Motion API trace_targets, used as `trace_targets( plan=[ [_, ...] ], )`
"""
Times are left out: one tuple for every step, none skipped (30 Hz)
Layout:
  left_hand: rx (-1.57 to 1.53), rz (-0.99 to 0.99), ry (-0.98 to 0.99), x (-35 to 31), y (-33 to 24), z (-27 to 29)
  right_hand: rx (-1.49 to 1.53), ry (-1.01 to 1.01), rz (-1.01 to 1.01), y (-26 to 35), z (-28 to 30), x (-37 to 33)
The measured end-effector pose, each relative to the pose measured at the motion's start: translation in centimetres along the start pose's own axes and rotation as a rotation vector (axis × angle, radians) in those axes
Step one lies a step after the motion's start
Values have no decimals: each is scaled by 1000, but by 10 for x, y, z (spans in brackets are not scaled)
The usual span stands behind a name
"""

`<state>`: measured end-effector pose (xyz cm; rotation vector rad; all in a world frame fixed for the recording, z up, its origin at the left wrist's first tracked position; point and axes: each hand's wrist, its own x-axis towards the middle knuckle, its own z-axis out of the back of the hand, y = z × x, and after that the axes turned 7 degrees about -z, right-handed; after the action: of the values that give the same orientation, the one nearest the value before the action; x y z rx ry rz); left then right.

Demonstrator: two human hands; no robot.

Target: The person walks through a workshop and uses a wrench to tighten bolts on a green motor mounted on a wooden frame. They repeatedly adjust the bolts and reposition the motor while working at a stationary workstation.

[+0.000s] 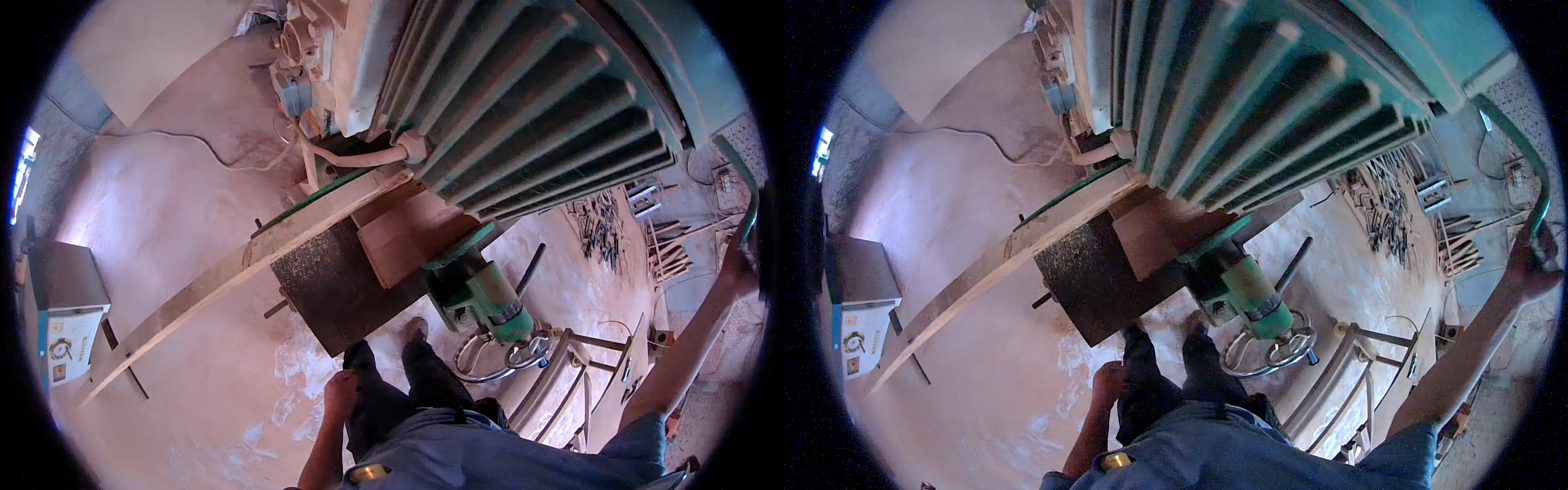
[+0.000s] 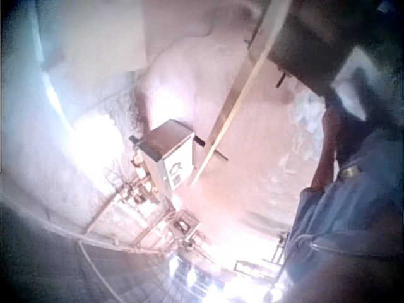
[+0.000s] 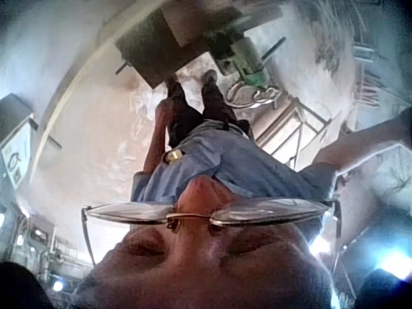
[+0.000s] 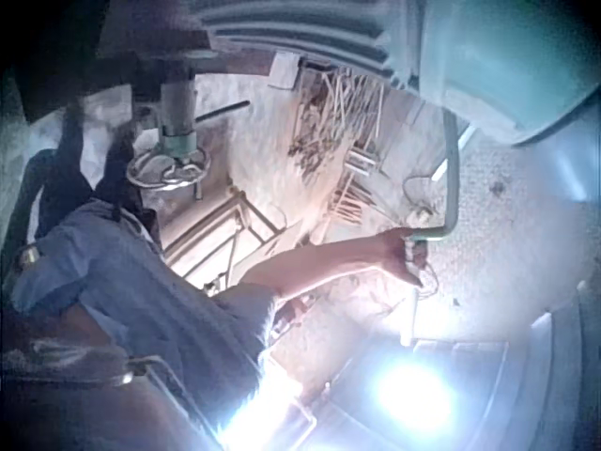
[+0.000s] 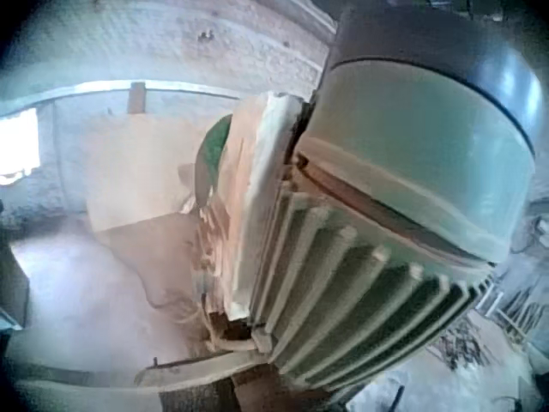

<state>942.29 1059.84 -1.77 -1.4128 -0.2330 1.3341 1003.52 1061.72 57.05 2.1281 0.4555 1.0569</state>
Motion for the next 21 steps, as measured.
trace_targets(
  plan=[
    [-29, -21, 4, 4, 12, 4, -7, -54, 27, -4, 6, -11],
    [-42, -2, 16, 8, 18, 9, -22, -68, 33, 1, 16, -14],
    [-44, 41, 10, 13, 21, 13, -35, -86, 38, 7, 31, -16],
    [-47, 80, -4, 17, 23, 18, -40, -101, 44, 9, 39, -21],
    [-42, 141, -32, 22, 25, 21, 4, -15, 13, 7, 48, -29],
    [-38, 207, -56, 27, 23, 23, 44, 70, -21, 3, 51, -36],
    [-60, 165, -55, 28, 12, 28, 34, -71, 24, 3, 55, -40],
    [-56, 197, -42, 30, 1, 32, 54, -90, 13, 2, 60, -46],
    [-54, 232, -36, 31, -9, 38, 81, -106, -1, -6, 58, -54],
    [-52, 264, -28, 32, -11, 40, 106, -122, -13, -15, 54, -61],
    [-4, 213, -20, 35, -4, 39, 125, -198, 30, -25, 51, -68],
    [-24, 241, 3, 36, -6, 40, 130, -159, 10, -25, 55, -71],
    [-43, 270, 24, 39, -8, 40, 136, -119, -11, -23, 59, -73],
    [-63, 297, 44, 41, -11, 41, 136, -99, -23, -22, 62, -73],
    [-52, 272, 33, 41, -7, 39, 135, -78, -36, -22, 63, -73],
    [-41, 245, 20, 42, -5, 37, 138, -97, -27, -20, 64, -72],
    [-30, 218, 6, 43, -2, 37, 143, -116, -16, -18, 65, -72],
    [-13, 203, -4, 42, -1, 36, 149, -135, -5, -20, 59, -73],
    [5, 186, -15, 41, -1, 37, 127, -131, -5, -23, 54, -76],
    [23, 169, -28, 40, -2, 38, 107, -127, -3, -27, 50, -80],
    [197, 60, 49, 44, 17, 36, 92, -117, 1, -31, 40, -81]
  ],
)
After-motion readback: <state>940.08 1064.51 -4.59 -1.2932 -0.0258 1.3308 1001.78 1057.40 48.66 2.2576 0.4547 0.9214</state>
